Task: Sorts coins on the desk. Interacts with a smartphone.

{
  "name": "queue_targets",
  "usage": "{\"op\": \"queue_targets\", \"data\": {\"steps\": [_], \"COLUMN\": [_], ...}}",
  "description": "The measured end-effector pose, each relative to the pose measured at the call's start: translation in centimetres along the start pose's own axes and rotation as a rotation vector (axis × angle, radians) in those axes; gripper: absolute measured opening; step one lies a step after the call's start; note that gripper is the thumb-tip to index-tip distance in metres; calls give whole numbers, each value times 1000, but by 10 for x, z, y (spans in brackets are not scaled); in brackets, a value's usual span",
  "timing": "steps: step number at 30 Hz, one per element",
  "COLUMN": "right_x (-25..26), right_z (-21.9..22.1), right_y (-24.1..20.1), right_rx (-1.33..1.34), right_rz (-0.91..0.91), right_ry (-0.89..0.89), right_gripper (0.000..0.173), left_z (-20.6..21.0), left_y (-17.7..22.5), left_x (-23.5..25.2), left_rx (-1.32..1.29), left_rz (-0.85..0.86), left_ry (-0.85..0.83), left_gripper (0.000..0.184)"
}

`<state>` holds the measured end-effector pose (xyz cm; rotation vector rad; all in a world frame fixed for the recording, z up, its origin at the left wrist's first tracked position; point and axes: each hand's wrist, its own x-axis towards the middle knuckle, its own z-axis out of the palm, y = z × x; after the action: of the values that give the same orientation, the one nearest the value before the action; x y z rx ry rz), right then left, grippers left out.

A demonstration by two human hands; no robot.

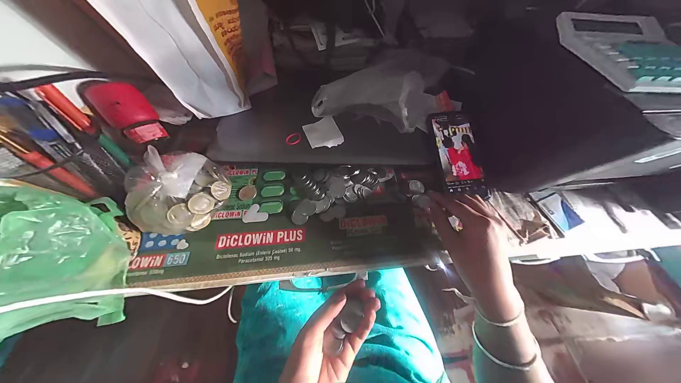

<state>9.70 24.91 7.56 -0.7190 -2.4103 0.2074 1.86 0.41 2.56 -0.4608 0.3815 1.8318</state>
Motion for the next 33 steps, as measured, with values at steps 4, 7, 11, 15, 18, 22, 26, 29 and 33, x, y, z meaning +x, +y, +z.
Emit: {"op": "queue_targets", "data": {"steps": [4, 7, 11, 15, 18, 22, 26, 29, 33], "right_x": [1, -1, -4, -3, 3, 14, 24, 26, 20], "right_z": [-1, -1, 13, 33, 43, 51, 62, 71, 55], "right_y": [-5, -15, -38, -62, -80, -102, -116, -117, -110], "right_rx": [-70, -47, 69, 111, 129, 101, 80, 77, 319], "right_rz": [-5, -50, -156, -291, -368, -451, -465, -477, -301], "right_ry": [54, 71, -3, -118, -148, -188, -228, -194, -135], "right_gripper": [26, 26, 24, 27, 31, 41, 31, 23, 23], "left_z": [-1, -2, -6, -9, -13, -14, -18, -19, -22], "left_y": [0, 0, -1, 1, 2, 6, 8, 10, 12], "left_x": [-1, 0, 1, -1, -2, -4, -5, -6, -7], "left_rx": [-11, -7, -23, -54, -90, -122, -123, -130, -138], "left_rz": [-1, -15, -14, -8, -6, -8, -2, -6, 7], "left_ry": [3, -3, -44, -43, -67, -75, -121, -129, -141], "left_gripper": [41, 42, 39, 37, 35, 34, 34, 35, 35]}}
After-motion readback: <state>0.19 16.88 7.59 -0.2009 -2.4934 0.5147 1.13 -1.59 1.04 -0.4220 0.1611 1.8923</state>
